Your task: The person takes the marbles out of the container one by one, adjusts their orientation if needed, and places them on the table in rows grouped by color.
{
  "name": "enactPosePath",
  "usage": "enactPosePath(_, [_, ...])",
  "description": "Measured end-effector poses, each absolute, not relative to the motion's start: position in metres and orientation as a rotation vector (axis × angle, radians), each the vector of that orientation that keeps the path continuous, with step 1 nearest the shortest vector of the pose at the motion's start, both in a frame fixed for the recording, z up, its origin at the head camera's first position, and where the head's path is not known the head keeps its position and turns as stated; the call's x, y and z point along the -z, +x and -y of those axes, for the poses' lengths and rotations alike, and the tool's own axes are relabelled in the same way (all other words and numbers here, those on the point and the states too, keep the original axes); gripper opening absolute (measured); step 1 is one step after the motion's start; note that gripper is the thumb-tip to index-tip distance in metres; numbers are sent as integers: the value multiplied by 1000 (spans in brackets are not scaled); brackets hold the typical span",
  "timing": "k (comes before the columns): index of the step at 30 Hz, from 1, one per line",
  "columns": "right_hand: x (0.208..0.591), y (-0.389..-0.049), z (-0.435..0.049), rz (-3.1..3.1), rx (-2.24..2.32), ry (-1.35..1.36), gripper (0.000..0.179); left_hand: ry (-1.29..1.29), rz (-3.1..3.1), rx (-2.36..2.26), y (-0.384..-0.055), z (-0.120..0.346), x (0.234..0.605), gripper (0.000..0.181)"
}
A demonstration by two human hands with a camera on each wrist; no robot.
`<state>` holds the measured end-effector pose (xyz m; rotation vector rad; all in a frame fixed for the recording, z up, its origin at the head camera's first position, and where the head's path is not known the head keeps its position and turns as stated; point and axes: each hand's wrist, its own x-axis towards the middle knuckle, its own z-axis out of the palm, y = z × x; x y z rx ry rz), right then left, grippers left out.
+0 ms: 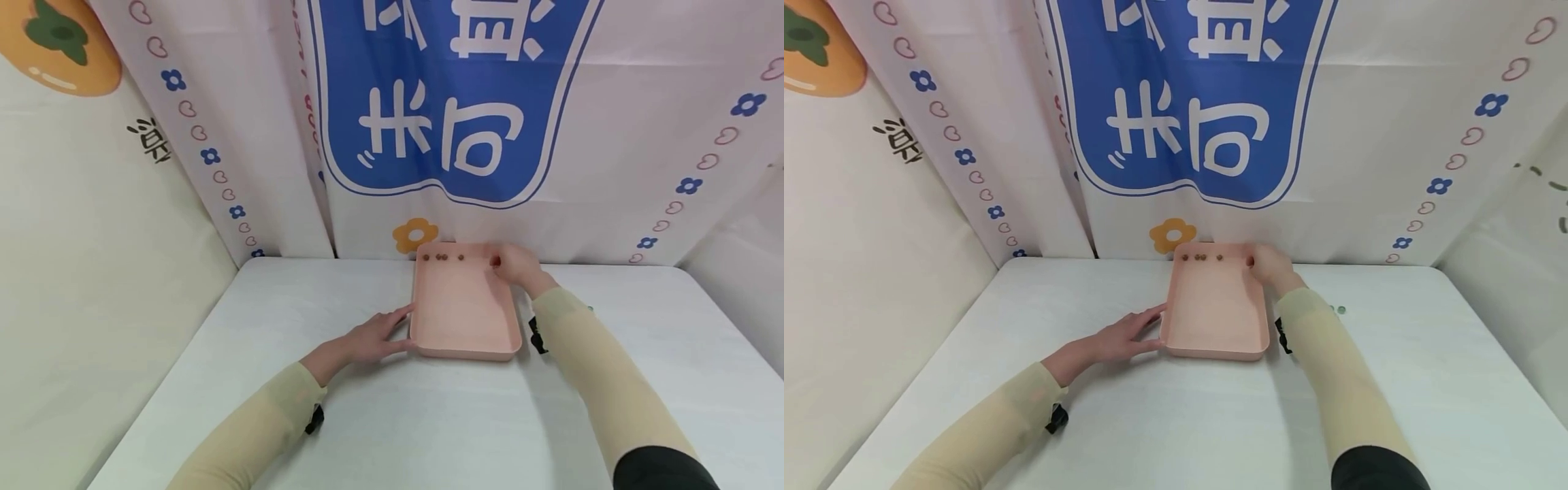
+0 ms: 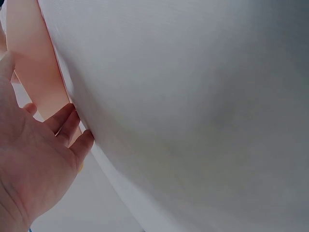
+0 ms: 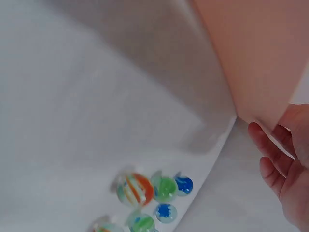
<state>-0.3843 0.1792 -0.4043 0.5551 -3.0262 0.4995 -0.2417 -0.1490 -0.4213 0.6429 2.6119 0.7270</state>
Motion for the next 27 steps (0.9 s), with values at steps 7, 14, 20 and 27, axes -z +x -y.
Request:
enactPosePath(7, [390, -376, -186, 2978, -453, 609, 9, 630, -2622, -729, -240, 152, 423, 82])
enactPosePath(14, [380, -358, -190, 2947, -429, 690, 9, 638, -2621, -739, -240, 152, 423, 82])
enactPosePath(20, [372, -339, -200, 2950, -489, 693, 10, 648, -2626, -718, -242, 152, 424, 82])
enactPosePath(27, [364, -311, -216, 2971, -539, 639, 14, 641, -2623, -734, -242, 149, 423, 81])
